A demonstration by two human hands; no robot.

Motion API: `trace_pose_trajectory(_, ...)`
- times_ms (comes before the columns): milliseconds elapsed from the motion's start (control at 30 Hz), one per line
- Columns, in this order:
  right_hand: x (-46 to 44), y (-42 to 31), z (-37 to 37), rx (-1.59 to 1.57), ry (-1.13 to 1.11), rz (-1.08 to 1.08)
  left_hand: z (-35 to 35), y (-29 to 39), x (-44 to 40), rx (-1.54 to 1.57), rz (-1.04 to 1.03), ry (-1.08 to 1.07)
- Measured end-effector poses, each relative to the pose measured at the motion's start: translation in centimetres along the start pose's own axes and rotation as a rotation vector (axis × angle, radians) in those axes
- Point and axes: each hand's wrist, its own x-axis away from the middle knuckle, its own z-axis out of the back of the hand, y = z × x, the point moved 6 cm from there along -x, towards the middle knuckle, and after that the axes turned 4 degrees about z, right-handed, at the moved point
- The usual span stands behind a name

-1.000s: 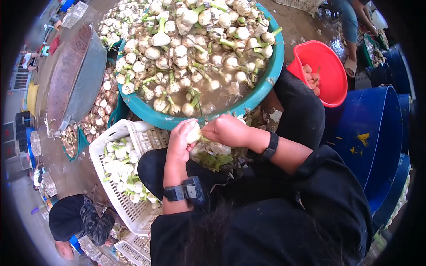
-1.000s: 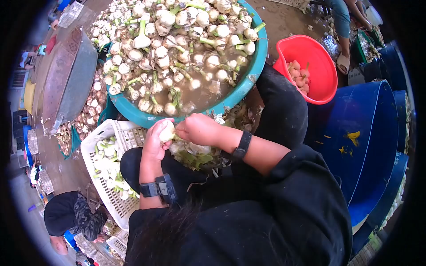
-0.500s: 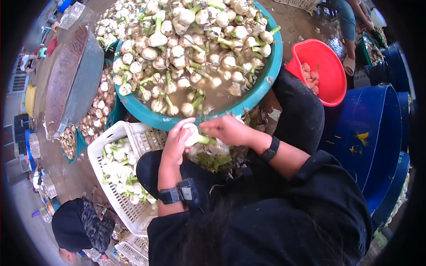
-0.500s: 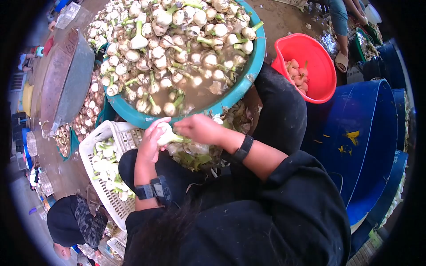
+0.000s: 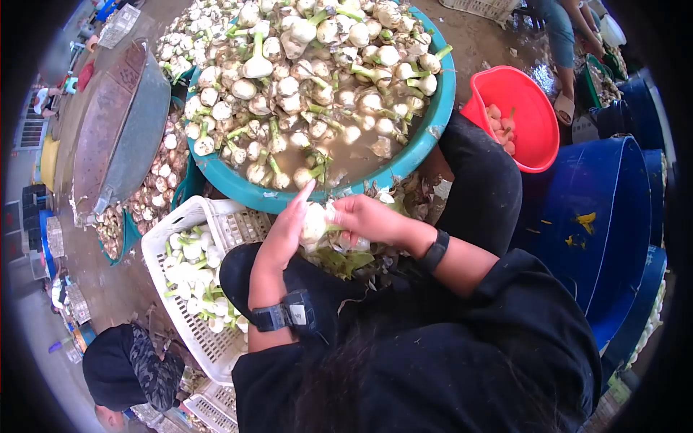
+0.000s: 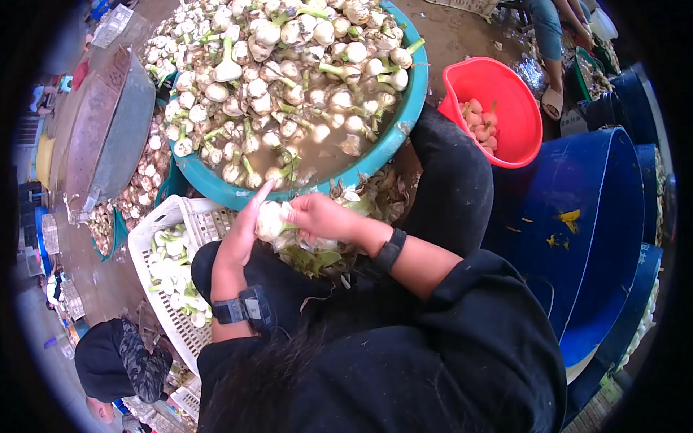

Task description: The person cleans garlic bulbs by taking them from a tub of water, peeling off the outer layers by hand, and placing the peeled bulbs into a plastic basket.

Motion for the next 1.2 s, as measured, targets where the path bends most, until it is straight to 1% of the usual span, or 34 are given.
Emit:
trace_pose_trajectory(33, -0.2, 0.6, 0.4, -0.001, 0.003, -0.001, -0.1, -0.1, 0.1, -0.217, 0.064, 0.024)
trace_pose_trajectory(67, -0.4, 0.6, 1.1, 0.308, 0.064, 0.077, -0.3, -0.2, 0.5, -0.434, 0.131, 0.046)
trace_pose_trajectory(100, -0.4, 0.2, 1.6, 0.618, 0.123, 0.154, -1.0, -0.1, 0.9, -0.434, 0.133, 0.042)
trace_pose_trajectory(133, -0.6, 1.4, 2.1, 0.316, 0.163, -0.1, -2.0, 0.6, 1.5, -0.573, 0.043, 0.068)
trace_pose_trajectory(167, -0.8, 1.6, 2.5, 0.314, 0.164, -0.099, -2.8, 1.1, 2.0, -0.712, -0.05, 0.095)
trace_pose_trajectory(200, -0.9, 3.1, 2.6, -0.061, 0.16, -0.229, -3.3, 1.9, 2.4, -0.865, -0.207, 0.141)
trace_pose_trajectory(233, -1.1, 4.4, 2.1, -0.437, 0.148, -0.353, -3.1, 1.9, 2.3, -0.869, -0.209, 0.143)
trace_pose_trajectory(267, -1.6, 4.8, 1.6, -0.625, 0.143, -0.303, -3.3, 2.4, 2.6, -1.113, -0.422, 0.174)
trace_pose_trajectory(300, -1.2, 4.2, 1.0, -0.627, 0.14, -0.309, -3.7, 2.2, 3.2, -1.351, -0.635, 0.203)
trace_pose_trajectory(333, -0.7, 2.2, 0.4, -0.74, 0.126, -0.21, -2.2, 0.7, 2.7, -0.984, -0.558, 0.263)
trace_pose_trajectory(367, -0.4, 0.8, 0.0, -0.849, 0.112, -0.105, -1.7, -0.6, 2.4, -0.983, -0.556, 0.268)
trace_pose_trajectory(400, 0.0, 0.6, 0.0, -0.787, 0.095, -0.019, 0.7, -1.6, 2.1, -0.297, -0.413, 0.382)
trace_pose_trajectory(433, 0.9, 0.7, 0.4, -0.783, 0.088, -0.016, 2.2, -3.2, 1.8, 0.387, -0.247, 0.461)
trace_pose_trajectory(467, 2.1, 0.0, 1.0, -0.461, -0.003, 0.105, 3.3, -3.4, 2.1, 0.586, -0.18, 0.517)
trace_pose_trajectory(500, 3.3, -0.7, 1.3, -0.14, -0.09, 0.221, 4.1, -3.4, 2.4, 0.731, -0.15, 0.579)
trace_pose_trajectory(567, 5.5, -3.4, 3.2, -0.392, -0.102, 0.299, 5.2, -2.9, 2.8, 0.923, -0.149, 0.423)
trace_pose_trajectory(600, 5.9, -4.5, 4.5, -0.577, 0.004, 0.334, 6.1, -3.3, 3.0, 1.021, -0.102, 0.447)
trace_pose_trajectory(633, 6.1, -4.9, 5.9, -0.762, 0.118, 0.365, 5.4, -1.9, 3.8, 1.011, -0.068, 0.589)
trace_pose_trajectory(667, 6.0, -4.9, 6.7, -0.792, -0.057, 0.434, 6.2, -1.7, 4.1, 1.008, -0.103, 0.5)
trace_pose_trajectory(700, 5.6, -3.5, 7.3, -0.782, 0.084, 0.27, 7.4, -1.4, 4.8, 1.002, -0.137, 0.407)
trace_pose_trajectory(733, 4.8, -1.5, 7.0, -0.34, -0.028, 0.059, 8.7, -0.7, 6.2, 1.042, -0.133, 0.472)
trace_pose_trajectory(767, 4.3, 0.6, 7.2, 0.107, -0.135, -0.149, 10.5, 0.2, 8.7, 0.975, -0.208, 0.644)
trace_pose_trajectory(800, 4.2, -0.6, 5.4, 0.923, -0.172, 0.108, 13.8, 0.9, 12.1, 0.8, -0.346, 0.704)
trace_pose_trajectory(833, 4.3, -1.9, 4.1, 1.392, -0.3, -0.089, 14.1, 3.5, 15.6, 0.728, -0.422, 1.187)
trace_pose_trajectory(867, 2.8, -2.7, 3.9, 1.308, -0.121, -0.024, 14.4, 5.4, 18.7, 0.314, -0.509, 1.27)
trace_pose_trajectory(900, 1.0, -3.4, 4.2, 1.219, 0.055, 0.04, 15.2, 6.1, 22.9, -0.109, -0.462, 1.701)
trace_pose_trajectory(933, -1.2, -4.2, 4.2, 1.183, 0.149, 0.089, 19.7, 5.0, 26.4, -0.354, -0.541, 1.637)
trace_pose_trajectory(967, -3.8, -5.0, 4.2, 1.145, 0.242, 0.137, 16.0, 6.6, 26.2, -0.459, -0.585, 1.878)
trace_pose_trajectory(1033, -10.2, -1.7, 3.7, 1.158, 0.172, -0.038, 14.3, 6.7, 23.4, -0.204, -0.714, 1.66)
trace_pose_trajectory(1067, -12.4, 0.6, 3.8, 1.158, 0.177, -0.032, 13.5, 6.4, 21.2, -0.266, -0.732, 1.523)
trace_pose_trajectory(1100, -14.7, 3.3, 3.6, 1.269, 0.116, -0.038, 12.9, 6.0, 18.3, -0.206, -0.617, 1.44)
trace_pose_trajectory(1133, -15.8, 4.8, 3.0, 1.376, 0.05, -0.046, 12.8, 4.6, 15.2, -0.529, -0.653, 1.291)
trace_pose_trajectory(1167, -16.0, 4.3, 2.7, 1.377, 0.049, -0.036, 9.9, 4.9, 11.1, -0.157, -0.549, 1.229)
trace_pose_trajectory(1200, -15.8, 4.4, 3.0, 1.249, 0.047, -0.165, 10.0, 2.7, 7.9, -0.109, -0.404, 1.06)
